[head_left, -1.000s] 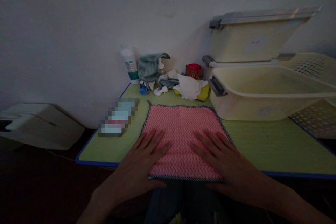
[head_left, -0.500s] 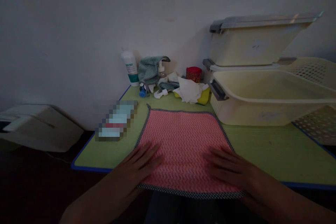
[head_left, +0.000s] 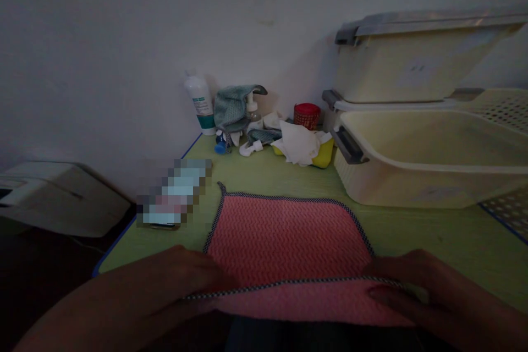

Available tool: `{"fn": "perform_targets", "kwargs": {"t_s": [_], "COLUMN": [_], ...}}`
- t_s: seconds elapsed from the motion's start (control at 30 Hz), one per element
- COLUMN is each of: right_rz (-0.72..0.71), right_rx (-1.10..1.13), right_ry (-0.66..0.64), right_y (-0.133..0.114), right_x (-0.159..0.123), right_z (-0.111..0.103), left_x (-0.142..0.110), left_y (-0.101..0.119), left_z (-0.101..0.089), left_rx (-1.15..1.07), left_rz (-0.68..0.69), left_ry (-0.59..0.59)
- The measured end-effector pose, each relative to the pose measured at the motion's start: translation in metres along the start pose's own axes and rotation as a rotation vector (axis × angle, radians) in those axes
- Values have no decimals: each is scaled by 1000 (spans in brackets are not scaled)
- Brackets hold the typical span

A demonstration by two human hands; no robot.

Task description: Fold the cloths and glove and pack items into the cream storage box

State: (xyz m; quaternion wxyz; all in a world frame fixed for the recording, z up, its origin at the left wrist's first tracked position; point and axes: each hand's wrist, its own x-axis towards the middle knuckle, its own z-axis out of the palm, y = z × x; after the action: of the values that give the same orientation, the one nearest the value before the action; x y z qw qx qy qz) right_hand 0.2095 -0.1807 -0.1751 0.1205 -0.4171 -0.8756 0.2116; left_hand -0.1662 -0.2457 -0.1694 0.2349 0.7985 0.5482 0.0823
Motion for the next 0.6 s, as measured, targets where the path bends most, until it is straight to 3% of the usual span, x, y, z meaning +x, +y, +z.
{"fn": "perform_targets", "kwargs": {"t_s": [0.03,0.1,0.2,0.4,0.6], "right_rz": [18,49,109,180,153], "right_rx": [10,52,110,135,-27], "right_ry": [10,34,68,3,104], "right_y": [-1,-3,-3,6,19], "right_x": [5,14,24,40,59], "right_z": [1,1,1,-3,-2], "left_x": [6,17,31,58,85], "left_y": [-1,-4,-6,2,6], "left_z": [-6,-15,-20,-14,-7], "left_rx": [-9,-30,-58,-69,-98], "left_rz": [22,40,32,-118,-109], "left_ry": [-124,-199,-194,-32,77]}}
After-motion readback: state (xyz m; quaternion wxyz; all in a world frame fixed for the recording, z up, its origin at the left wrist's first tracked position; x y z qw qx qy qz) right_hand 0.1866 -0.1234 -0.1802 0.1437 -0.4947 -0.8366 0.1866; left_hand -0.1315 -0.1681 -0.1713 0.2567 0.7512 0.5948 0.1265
